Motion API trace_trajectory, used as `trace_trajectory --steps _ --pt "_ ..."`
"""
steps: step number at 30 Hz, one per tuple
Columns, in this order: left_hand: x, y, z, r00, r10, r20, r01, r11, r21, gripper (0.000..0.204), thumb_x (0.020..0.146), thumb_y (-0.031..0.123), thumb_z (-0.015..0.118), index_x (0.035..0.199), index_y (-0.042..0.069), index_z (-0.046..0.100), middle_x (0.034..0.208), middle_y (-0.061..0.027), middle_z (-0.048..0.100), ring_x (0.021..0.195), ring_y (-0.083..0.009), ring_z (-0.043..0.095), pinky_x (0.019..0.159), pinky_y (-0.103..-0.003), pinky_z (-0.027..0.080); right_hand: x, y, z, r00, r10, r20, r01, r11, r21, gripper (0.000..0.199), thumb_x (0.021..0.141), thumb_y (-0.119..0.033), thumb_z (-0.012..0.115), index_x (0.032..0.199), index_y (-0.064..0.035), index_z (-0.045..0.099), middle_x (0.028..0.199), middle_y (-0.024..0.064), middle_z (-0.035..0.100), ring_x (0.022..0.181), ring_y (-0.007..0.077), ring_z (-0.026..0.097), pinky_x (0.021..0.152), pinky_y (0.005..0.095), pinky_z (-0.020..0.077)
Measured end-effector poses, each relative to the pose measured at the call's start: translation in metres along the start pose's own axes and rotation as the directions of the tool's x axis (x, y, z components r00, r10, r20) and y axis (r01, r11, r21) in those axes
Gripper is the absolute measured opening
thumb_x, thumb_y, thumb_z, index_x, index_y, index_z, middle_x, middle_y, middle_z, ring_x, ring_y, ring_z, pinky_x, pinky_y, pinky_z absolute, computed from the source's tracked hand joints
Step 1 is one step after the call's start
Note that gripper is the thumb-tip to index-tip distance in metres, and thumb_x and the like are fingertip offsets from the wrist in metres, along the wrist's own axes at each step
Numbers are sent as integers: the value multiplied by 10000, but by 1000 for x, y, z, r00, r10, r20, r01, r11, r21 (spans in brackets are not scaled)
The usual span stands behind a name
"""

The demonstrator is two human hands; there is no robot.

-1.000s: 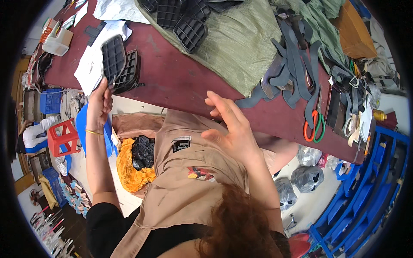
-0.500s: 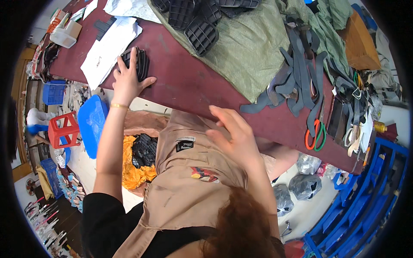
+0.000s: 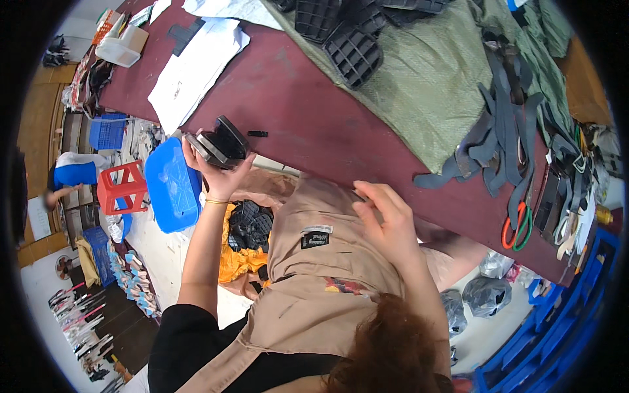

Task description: The recorder is assembling and inspecting various components for shoe manufacturing, such as attaching straps and checking soles.

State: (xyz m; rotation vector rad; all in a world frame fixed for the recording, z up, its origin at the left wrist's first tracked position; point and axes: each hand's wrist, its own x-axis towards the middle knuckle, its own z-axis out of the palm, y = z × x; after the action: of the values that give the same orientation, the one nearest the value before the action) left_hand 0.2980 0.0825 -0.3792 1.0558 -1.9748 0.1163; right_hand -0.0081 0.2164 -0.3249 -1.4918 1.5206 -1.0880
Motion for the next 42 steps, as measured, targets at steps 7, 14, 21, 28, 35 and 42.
trace_trajectory --steps 7,14,21,28,35,42 --pt "-15 -9 9 993 -120 -4 118 983 -144 1182 533 226 872 1378 138 50 1358 -151 168 1188 -288 373 980 -424 350 83 -26 52 947 -118 300 44 969 241 304 788 -39 624 1088 -23 580 968 88 594 764 142 566 671 253 460" --pt "-81 -52 26 839 -506 202 522 640 -565 1166 579 241 834 1379 123 -6 1307 -155 291 1231 -284 333 1038 -418 285 151 -40 119 832 -392 393 254 899 357 557 765 -213 655 1274 -90 463 1270 147 432 1162 323 401 992 401 329" --pt "-67 -24 33 781 -610 130 472 441 -764 878 687 171 761 1299 133 133 1248 -80 299 1163 -191 370 989 -372 360 155 -49 146 778 -503 377 349 844 407 369 750 -132 591 1108 -69 529 1223 116 469 1079 283 440 943 387 340" --pt "3 13 15 318 -909 268 786 95 -611 789 731 194 732 1270 47 174 1187 -96 315 1125 -218 381 958 -354 368 171 -56 161 911 -376 168 320 904 284 171 773 -231 616 753 -78 542 778 50 525 748 222 489 739 331 361" --pt "58 4 0 915 -190 356 70 943 325 905 727 317 718 1443 222 174 1456 -197 209 1314 -446 197 1044 -497 231 139 -13 114 999 33 43 -50 864 501 324 885 -188 567 1154 -27 486 905 122 630 843 177 617 715 293 489" --pt "122 -51 9 744 -509 433 177 775 607 647 846 544 511 1375 205 357 1410 -172 324 1304 -405 256 998 -615 211 47 35 -100 847 191 -496 -113 977 183 138 885 -121 575 960 -19 629 791 7 625 679 67 555 615 208 455"
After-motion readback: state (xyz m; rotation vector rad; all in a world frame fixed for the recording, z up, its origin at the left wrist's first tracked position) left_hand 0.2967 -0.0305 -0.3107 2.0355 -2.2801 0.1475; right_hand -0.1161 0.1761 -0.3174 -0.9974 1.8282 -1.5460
